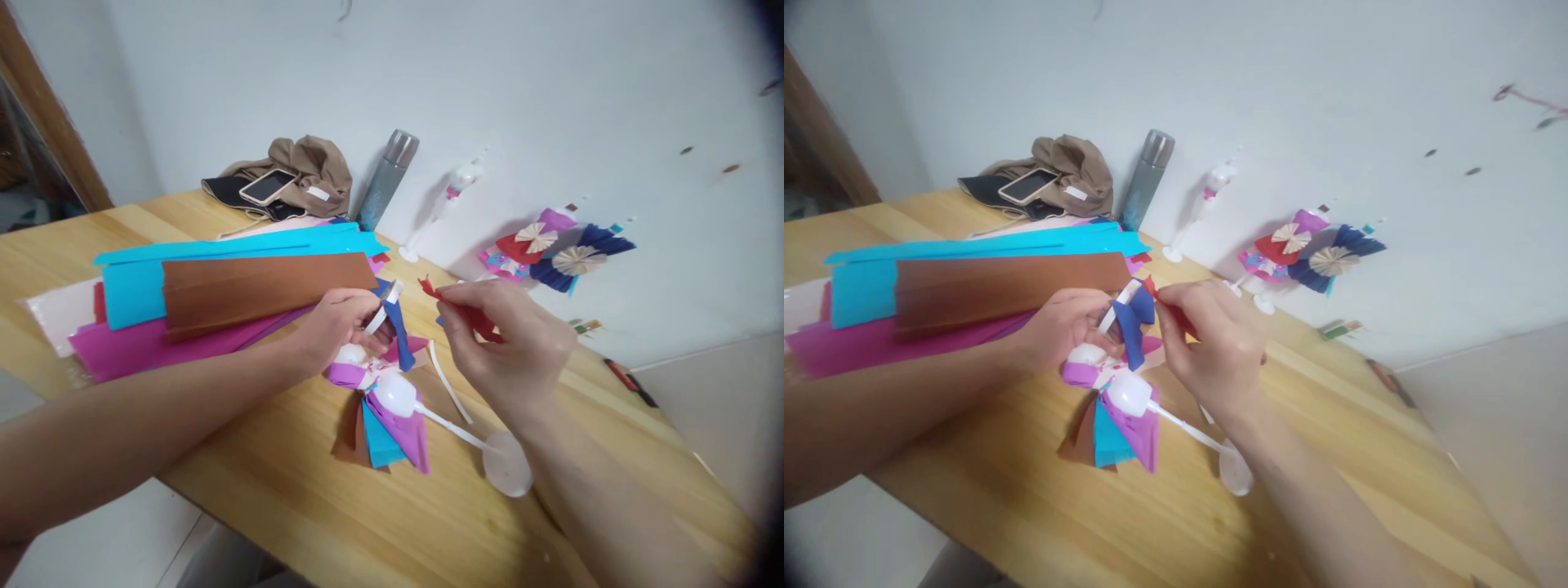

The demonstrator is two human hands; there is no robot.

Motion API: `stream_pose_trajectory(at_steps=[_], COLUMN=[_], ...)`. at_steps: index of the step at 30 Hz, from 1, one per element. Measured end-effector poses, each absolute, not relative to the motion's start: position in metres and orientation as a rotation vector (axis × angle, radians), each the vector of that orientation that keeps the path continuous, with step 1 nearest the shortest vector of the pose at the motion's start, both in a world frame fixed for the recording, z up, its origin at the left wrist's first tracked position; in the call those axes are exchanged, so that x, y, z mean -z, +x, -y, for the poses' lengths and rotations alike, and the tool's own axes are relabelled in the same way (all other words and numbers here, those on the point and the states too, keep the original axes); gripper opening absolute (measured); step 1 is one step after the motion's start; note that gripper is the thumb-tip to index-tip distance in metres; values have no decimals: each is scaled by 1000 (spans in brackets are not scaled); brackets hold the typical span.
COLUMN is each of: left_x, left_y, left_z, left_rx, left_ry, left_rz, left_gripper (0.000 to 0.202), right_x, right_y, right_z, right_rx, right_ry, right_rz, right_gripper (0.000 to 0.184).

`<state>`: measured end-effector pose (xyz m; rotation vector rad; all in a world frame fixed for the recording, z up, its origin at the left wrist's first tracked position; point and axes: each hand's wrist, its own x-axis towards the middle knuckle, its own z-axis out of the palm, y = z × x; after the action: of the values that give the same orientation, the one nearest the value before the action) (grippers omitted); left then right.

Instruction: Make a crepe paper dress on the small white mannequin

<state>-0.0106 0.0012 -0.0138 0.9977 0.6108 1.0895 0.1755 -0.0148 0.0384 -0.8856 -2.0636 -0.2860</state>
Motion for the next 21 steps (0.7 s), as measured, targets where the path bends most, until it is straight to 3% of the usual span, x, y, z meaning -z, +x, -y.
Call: stream_pose_trajectory(at_steps=[7, 21], left_x=[14, 17], left_y=[-12, -12], left_z=[3, 2], left_rx=[-1027, -1032], left_ry=[1051, 1066], left_rz=[-515, -502], left_gripper=[24, 25], right_x=[-37, -34], right_y=[178, 186], right_z=[9, 9], right_rx=[648, 566], right_ry=[-667, -494], right_rz=[2354, 2457], right_gripper=[26, 31])
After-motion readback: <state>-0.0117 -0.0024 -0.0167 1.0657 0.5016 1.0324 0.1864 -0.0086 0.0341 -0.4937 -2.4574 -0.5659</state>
